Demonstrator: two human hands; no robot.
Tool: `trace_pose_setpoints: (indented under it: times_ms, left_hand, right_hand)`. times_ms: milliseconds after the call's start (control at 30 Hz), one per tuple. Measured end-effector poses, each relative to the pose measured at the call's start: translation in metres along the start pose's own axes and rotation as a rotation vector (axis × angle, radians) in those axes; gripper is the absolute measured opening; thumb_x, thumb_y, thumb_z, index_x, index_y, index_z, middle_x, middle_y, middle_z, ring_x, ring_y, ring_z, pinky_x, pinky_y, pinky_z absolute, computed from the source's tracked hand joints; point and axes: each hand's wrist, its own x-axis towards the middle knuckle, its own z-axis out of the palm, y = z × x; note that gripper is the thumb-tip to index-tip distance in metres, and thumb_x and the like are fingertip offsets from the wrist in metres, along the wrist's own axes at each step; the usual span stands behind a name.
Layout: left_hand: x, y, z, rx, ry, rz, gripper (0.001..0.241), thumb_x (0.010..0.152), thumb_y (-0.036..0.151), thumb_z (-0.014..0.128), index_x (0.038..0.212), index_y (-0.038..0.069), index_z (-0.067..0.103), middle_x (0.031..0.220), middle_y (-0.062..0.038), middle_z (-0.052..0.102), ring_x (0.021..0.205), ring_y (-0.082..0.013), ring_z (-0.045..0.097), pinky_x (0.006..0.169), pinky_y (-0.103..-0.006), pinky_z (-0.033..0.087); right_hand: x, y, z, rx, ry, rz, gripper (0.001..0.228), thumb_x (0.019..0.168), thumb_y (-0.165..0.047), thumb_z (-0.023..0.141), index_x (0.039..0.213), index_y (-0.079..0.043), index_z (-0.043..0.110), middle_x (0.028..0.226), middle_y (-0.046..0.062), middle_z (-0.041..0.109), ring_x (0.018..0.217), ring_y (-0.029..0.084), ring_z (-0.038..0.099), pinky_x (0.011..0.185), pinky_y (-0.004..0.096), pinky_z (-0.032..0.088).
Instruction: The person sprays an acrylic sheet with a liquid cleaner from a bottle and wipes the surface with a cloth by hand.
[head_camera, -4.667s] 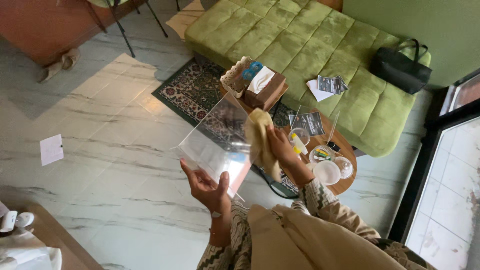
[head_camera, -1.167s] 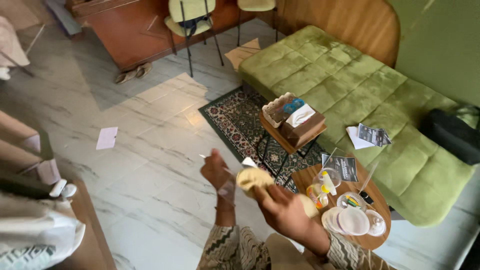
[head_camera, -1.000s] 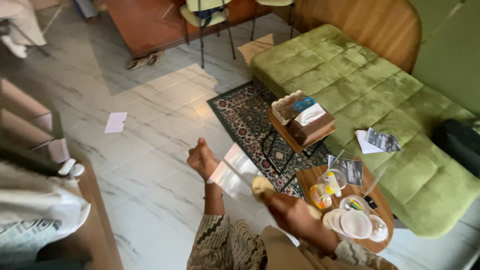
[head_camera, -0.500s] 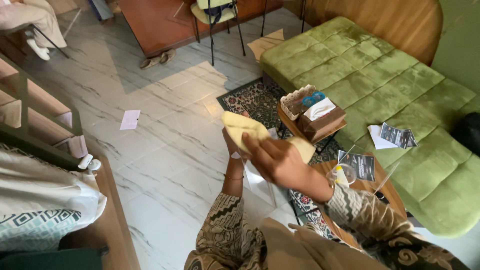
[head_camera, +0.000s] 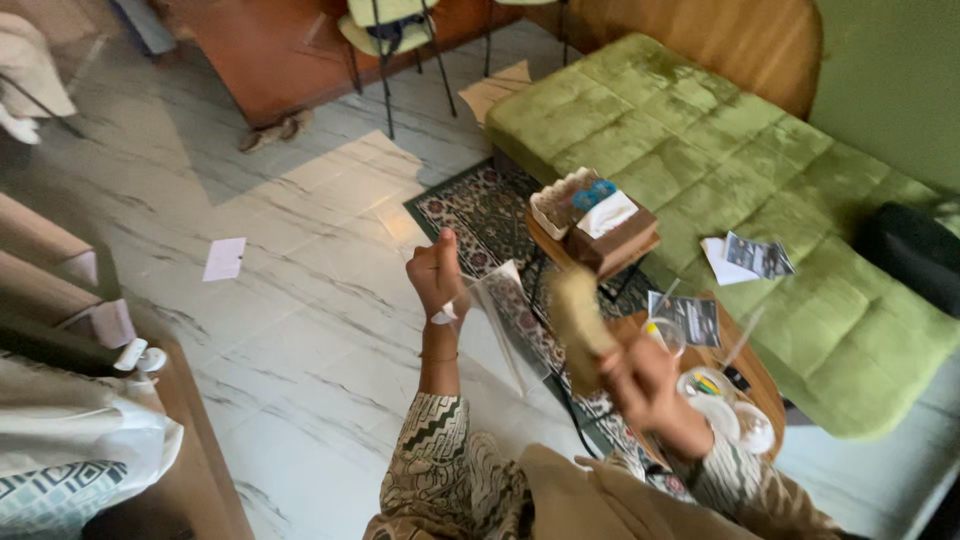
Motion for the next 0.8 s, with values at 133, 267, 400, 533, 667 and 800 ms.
trace_pose_setpoints:
  times_ms: [133, 267, 400, 533, 667, 800]
  left_hand:
    - [-0.025, 0.027, 0.026, 0.175, -0.102, 0.295, 0.056, 0.109, 0.019, 0.053, 0.057, 0.006, 0.037, 0.051, -0.004, 0.033, 0.047, -0.0182, 0.028, 0.058, -0.0389, 0.024]
    - [-0.035, 0.047, 0.041, 0.339, -0.140, 0.429, 0.051, 0.099, 0.012, 0.052, 0.049, 0.011, 0.042, 0.042, -0.004, 0.039, 0.038, -0.0250, 0.028, 0.058, -0.0436, 0.030]
    - [-0.043, 0.069, 0.038, 0.363, -0.084, 0.517, 0.043, 0.103, 0.012, 0.056, 0.062, 0.011, 0.044, 0.057, -0.004, 0.046, 0.055, -0.0250, 0.045, 0.071, -0.0414, 0.034]
    - [-0.072, 0.090, 0.068, 0.253, -0.173, 0.637, 0.041, 0.091, 0.010, 0.059, 0.058, 0.014, 0.036, 0.055, -0.003, 0.037, 0.053, -0.0228, 0.037, 0.079, -0.0419, 0.036]
    - [-0.130, 0.112, 0.108, -0.043, -0.244, 0.639, 0.037, 0.085, 0.011, 0.057, 0.057, 0.014, 0.033, 0.053, -0.002, 0.031, 0.052, -0.0190, 0.034, 0.083, -0.0404, 0.040]
    - [-0.192, 0.137, 0.148, -0.314, -0.249, 0.582, 0.024, 0.085, 0.019, 0.053, 0.066, 0.016, 0.039, 0.061, 0.000, 0.038, 0.061, -0.0162, 0.038, 0.087, -0.0391, 0.043]
  right_hand:
    - [0.001, 0.007, 0.031, -0.019, 0.185, 0.281, 0.026, 0.101, -0.009, 0.058, 0.123, 0.006, 0.061, 0.087, 0.011, 0.065, 0.065, 0.023, 0.060, 0.059, 0.035, 0.045]
    - [-0.033, -0.011, 0.085, 0.065, 0.112, 0.101, 0.028, 0.094, -0.004, 0.059, 0.121, -0.003, 0.053, 0.093, 0.013, 0.057, 0.075, 0.029, 0.058, 0.066, 0.042, 0.045]
    - [-0.090, -0.010, 0.070, 0.475, -0.179, 0.337, 0.027, 0.094, -0.013, 0.058, 0.120, -0.008, 0.054, 0.102, 0.013, 0.062, 0.083, 0.027, 0.064, 0.071, 0.041, 0.052]
    - [-0.112, 0.018, 0.014, 0.782, -0.020, 1.067, 0.035, 0.095, -0.027, 0.055, 0.124, -0.006, 0.055, 0.108, 0.016, 0.064, 0.088, 0.029, 0.067, 0.075, 0.042, 0.057]
    - [-0.098, 0.045, -0.035, 1.302, 0.334, 1.464, 0.048, 0.097, -0.040, 0.053, 0.128, -0.004, 0.057, 0.113, 0.019, 0.067, 0.094, 0.030, 0.071, 0.079, 0.043, 0.061]
    - [-0.102, 0.052, -0.081, 1.775, 0.261, 1.400, 0.056, 0.096, -0.040, 0.060, 0.132, 0.003, 0.057, 0.119, 0.021, 0.069, 0.101, 0.030, 0.073, 0.086, 0.039, 0.061]
